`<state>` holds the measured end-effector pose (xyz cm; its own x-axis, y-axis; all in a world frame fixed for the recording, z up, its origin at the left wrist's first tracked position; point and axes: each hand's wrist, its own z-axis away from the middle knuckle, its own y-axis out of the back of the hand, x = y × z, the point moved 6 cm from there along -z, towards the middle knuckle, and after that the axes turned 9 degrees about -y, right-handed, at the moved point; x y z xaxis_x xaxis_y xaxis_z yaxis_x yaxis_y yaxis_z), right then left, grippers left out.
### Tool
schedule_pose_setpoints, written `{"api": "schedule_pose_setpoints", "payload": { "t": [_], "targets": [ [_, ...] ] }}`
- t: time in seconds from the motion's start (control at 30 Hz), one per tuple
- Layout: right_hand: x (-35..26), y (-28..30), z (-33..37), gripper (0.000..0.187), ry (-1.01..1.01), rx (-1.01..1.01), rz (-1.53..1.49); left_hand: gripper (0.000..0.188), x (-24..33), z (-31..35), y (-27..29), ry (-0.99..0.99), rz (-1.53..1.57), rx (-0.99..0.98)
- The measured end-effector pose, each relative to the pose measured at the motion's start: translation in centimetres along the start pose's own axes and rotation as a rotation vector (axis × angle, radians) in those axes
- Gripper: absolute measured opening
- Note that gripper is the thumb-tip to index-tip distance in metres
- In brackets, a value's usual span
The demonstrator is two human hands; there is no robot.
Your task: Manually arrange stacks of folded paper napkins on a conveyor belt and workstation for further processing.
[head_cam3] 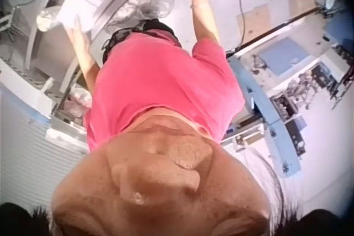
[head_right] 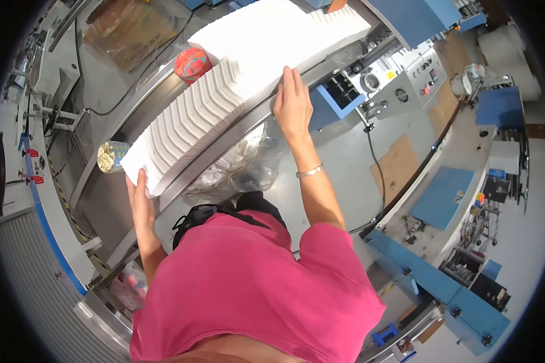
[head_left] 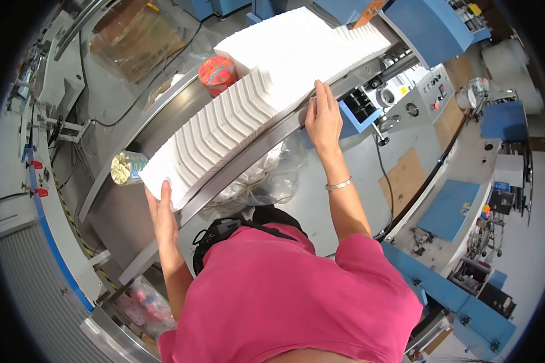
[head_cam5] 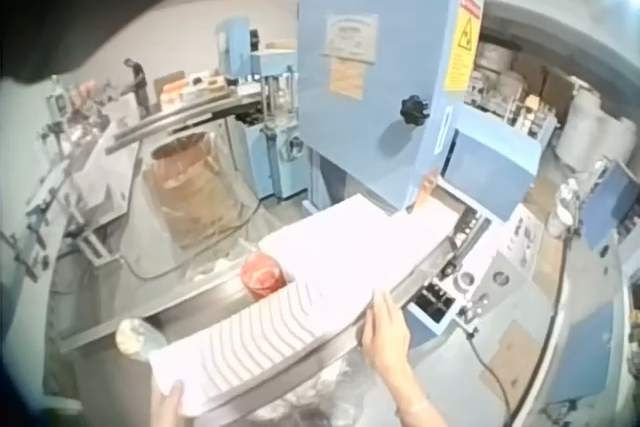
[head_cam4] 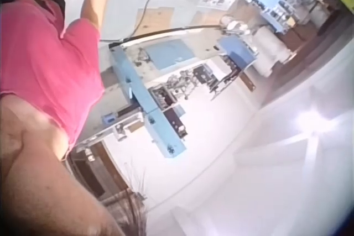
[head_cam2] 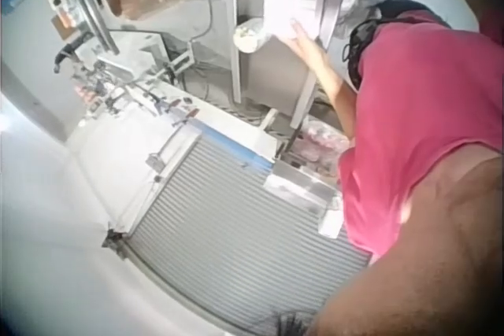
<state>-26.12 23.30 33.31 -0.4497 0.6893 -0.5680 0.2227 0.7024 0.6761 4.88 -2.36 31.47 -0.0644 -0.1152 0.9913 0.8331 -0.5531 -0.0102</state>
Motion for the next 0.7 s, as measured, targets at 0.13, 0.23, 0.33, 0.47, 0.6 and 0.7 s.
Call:
{"api": "schedule_pose_setpoints", "payload": {
  "t": [0.13,0.23,0.33,0.47,0.6,0.7],
  "targets": [
    [-0.3,-0.1,0.2,0.041,0.050,0.017,0.072,0.071,-0.1,0.0,0.1,-0.009,0.011,0.008],
    [-0.7,0.2,0.0,0.040,0.074,0.039,0.112,0.072,0.0,0.1,0.0,-0.013,0.015,0.008],
    [-1.1,0.4,-0.2,0.040,0.042,0.028,0.061,0.071,0.2,0.2,-0.2,0.001,0.011,0.020],
    [-1.0,0.5,-0.2,0.040,0.017,0.063,0.012,0.072,0.2,0.2,-0.2,-0.004,0.009,0.017],
    [-1.3,0.4,0.1,0.041,0.078,0.058,0.089,0.073,0.2,0.3,-0.3,0.001,0.015,0.025],
    [-1.2,0.0,0.3,0.042,0.095,0.042,0.136,0.073,0.0,0.3,0.0,0.003,0.014,0.028]
  ]
}}
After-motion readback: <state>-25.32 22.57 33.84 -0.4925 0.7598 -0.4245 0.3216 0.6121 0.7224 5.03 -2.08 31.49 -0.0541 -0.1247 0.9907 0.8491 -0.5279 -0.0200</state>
